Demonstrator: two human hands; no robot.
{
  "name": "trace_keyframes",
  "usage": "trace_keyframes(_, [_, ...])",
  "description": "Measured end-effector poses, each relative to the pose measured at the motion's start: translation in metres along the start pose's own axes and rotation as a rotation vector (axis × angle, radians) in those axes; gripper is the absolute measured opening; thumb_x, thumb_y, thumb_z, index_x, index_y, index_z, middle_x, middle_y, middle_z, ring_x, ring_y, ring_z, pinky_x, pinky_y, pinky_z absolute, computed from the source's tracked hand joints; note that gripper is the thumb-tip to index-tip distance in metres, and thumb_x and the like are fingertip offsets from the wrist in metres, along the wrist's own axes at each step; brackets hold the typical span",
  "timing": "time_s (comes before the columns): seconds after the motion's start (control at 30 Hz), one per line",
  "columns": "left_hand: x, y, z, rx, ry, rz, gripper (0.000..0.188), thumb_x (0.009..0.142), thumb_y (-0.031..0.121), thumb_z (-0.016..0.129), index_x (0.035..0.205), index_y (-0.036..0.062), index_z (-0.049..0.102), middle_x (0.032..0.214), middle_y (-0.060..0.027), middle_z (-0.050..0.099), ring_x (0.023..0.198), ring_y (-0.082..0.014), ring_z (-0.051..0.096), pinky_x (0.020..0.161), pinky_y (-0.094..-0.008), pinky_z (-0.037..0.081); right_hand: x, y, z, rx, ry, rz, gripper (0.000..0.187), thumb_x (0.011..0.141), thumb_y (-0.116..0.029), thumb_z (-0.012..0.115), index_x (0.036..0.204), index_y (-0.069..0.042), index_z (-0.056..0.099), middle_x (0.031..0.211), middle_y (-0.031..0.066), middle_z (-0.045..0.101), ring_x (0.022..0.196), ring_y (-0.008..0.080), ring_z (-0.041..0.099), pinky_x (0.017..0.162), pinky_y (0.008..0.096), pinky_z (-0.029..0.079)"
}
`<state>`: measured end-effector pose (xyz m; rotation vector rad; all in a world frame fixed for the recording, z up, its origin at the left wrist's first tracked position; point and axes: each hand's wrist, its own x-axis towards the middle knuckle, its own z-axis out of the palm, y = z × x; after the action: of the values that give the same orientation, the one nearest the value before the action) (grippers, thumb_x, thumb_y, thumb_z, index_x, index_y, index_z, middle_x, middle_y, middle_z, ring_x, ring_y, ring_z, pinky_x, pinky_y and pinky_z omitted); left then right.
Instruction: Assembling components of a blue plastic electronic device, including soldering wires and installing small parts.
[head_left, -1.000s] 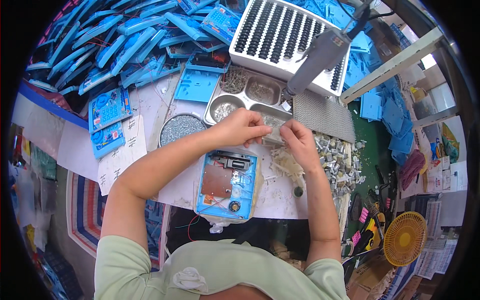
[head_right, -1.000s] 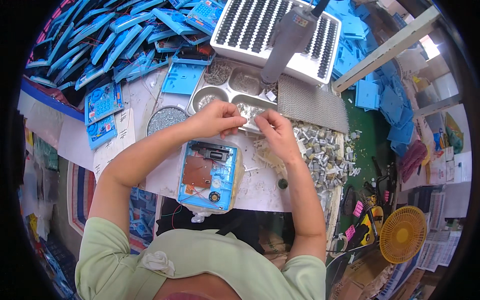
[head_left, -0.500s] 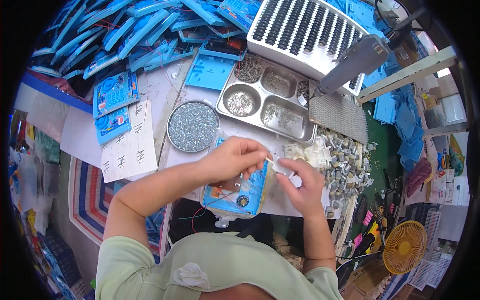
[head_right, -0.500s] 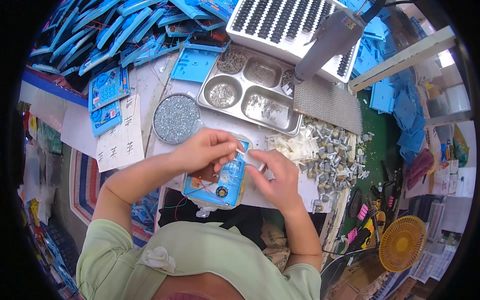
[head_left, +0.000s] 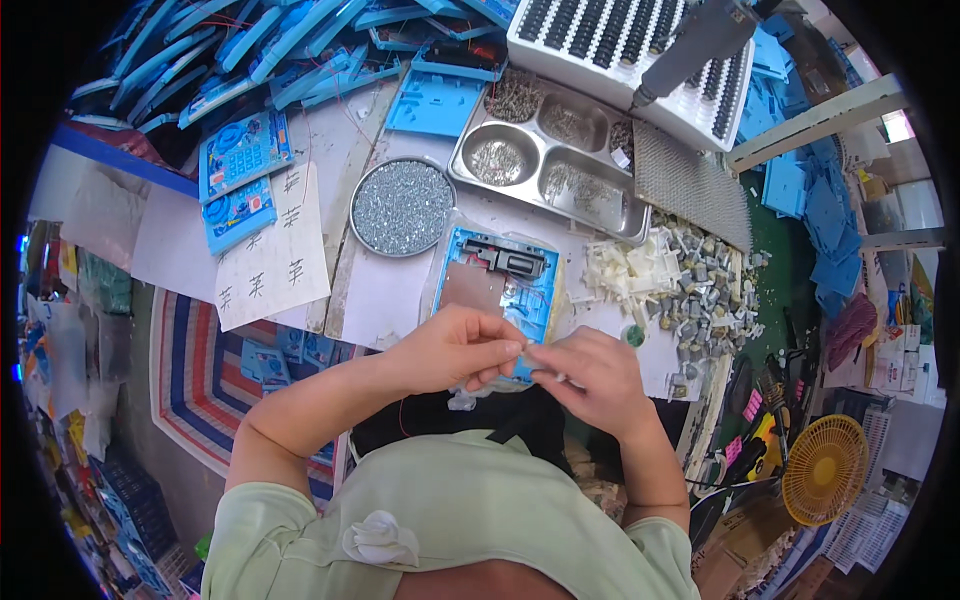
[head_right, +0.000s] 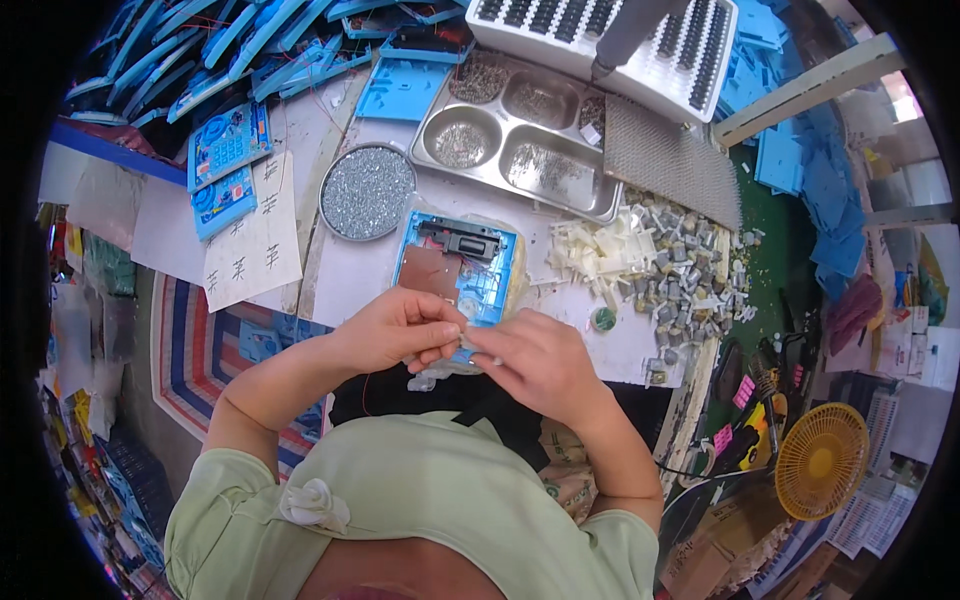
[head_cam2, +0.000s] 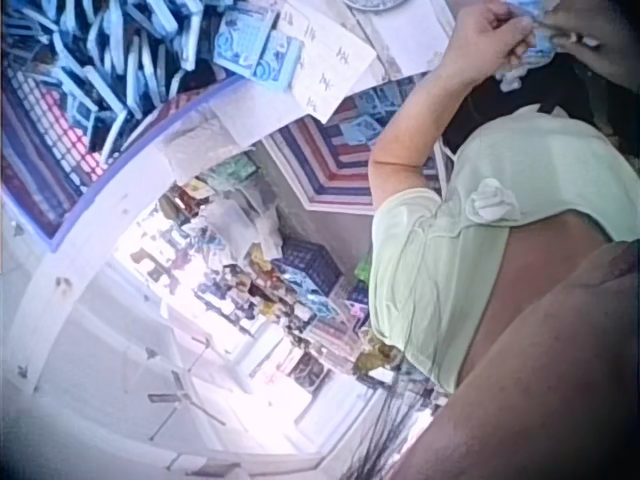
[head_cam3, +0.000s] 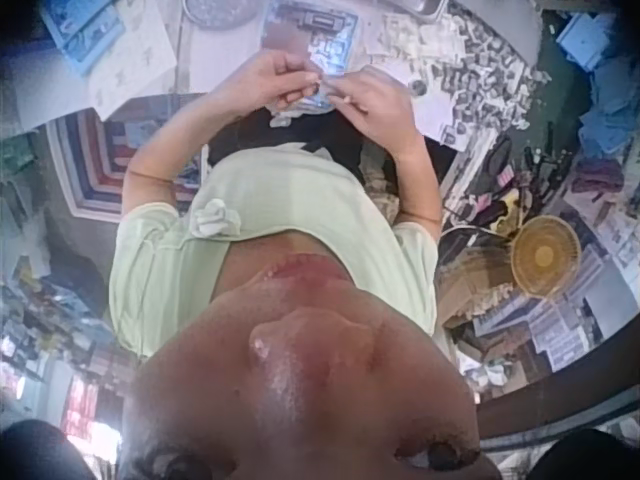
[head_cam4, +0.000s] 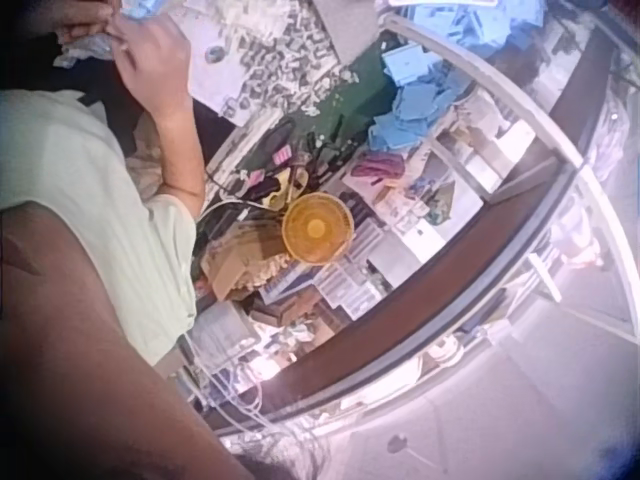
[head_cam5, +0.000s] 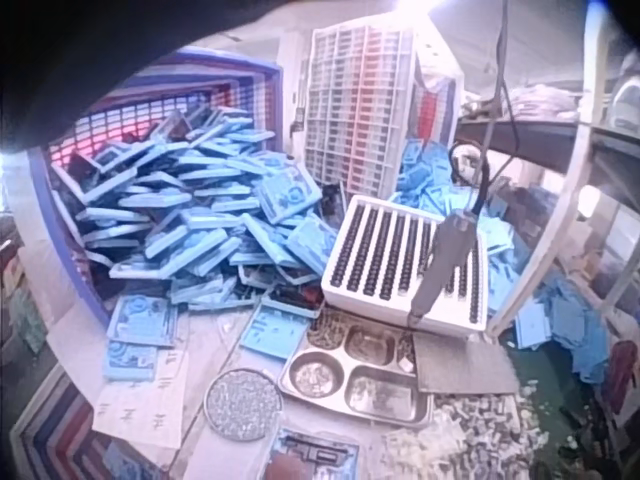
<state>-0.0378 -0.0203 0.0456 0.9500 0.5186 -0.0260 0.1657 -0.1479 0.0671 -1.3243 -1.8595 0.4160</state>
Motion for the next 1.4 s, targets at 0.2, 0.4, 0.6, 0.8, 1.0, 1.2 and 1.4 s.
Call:
trace_keyframes(0.2, [-0.017,0.001,-0.003,0.042,-0.099,-0.124,0.021,0.104,0.02,0.06,0.11,0.0007,0.066,0.079,-0.0017,0.065,0.059,-0.0054,0.054,0.049,-0.0209,0.043,-0.015,0.002,0.001,0.319,-0.192,0.102,0.044,0.078,-0.002,0.078,0.121,-0.006,0.07,0.088,0.011,0.07,0.074,0.0291,0.066,0.068,0.0376,0.053])
trace_keyframes(0.4, [-0.022,0.007,0.017,0.099,-0.076,-0.157,0.021,0.104,0.019,0.06,0.11,0.0002,0.065,0.077,-0.0004,0.065,0.059,-0.0049,0.053,0.05,-0.0221,0.041,-0.058,-0.001,0.028,0.184,0.084,0.076,0.047,0.074,-0.001,0.077,0.12,-0.003,0.065,0.097,0.0109,0.074,0.081,0.0287,0.07,0.073,0.0358,0.056])
trace_keyframes(0.6, [0.021,0.032,-0.005,0.994,0.038,0.268,0.02,0.087,0.012,0.076,0.103,0.0037,0.068,0.078,-0.0022,0.066,0.069,-0.0128,0.065,0.063,-0.0289,0.05,-0.102,-0.006,0.025,1.008,0.484,0.669,0.035,0.085,-0.011,0.075,0.113,0.003,0.06,0.107,0.0188,0.072,0.089,0.0275,0.072,0.081,0.0378,0.056])
trace_keyframes(0.8, [0.051,0.007,-0.008,1.678,0.174,0.607,0.019,0.078,0.011,0.077,0.093,0.0073,0.065,0.086,-0.0075,0.062,0.08,-0.0305,0.066,0.068,-0.0404,0.054,-0.121,0.039,0.014,1.262,0.543,0.694,0.034,0.088,-0.021,0.072,0.111,0.003,0.061,0.105,0.0157,0.067,0.091,0.023,0.064,0.082,0.0344,0.051])
trace_keyframes(1.0, [0.054,0.008,-0.016,1.595,0.139,0.628,0.019,0.078,0.009,0.076,0.091,0.0059,0.062,0.084,-0.0083,0.062,0.077,-0.0316,0.065,0.067,-0.041,0.053,-0.093,0.04,0.012,0.829,0.438,0.585,0.027,0.083,-0.003,0.072,0.109,0.003,0.066,0.099,0.0085,0.064,0.091,0.0197,0.06,0.082,0.0331,0.049])
trace_keyframes(1.2, [0.033,-0.001,-0.023,1.115,0.372,0.531,0.012,0.083,0.002,0.073,0.092,0.0019,0.066,0.079,-0.005,0.06,0.066,-0.0173,0.056,0.061,-0.0297,0.046,-0.049,0.032,0.015,0.011,0.187,0.334,0.032,0.071,0.003,0.075,0.102,-0.004,0.071,0.093,0.0074,0.062,0.087,0.0246,0.059,0.074,0.0353,0.05])
trace_keyframes(1.4, [0.04,-0.014,-0.022,0.981,0.474,0.664,0.01,0.082,0.004,0.074,0.09,0.0029,0.067,0.071,-0.0049,0.057,0.061,-0.0186,0.053,0.057,-0.0302,0.043,-0.012,0.028,0.012,-0.251,0.002,0.145,0.029,0.064,0.001,0.077,0.091,-0.004,0.068,0.091,0.0082,0.061,0.085,0.0284,0.058,0.069,0.0387,0.051])
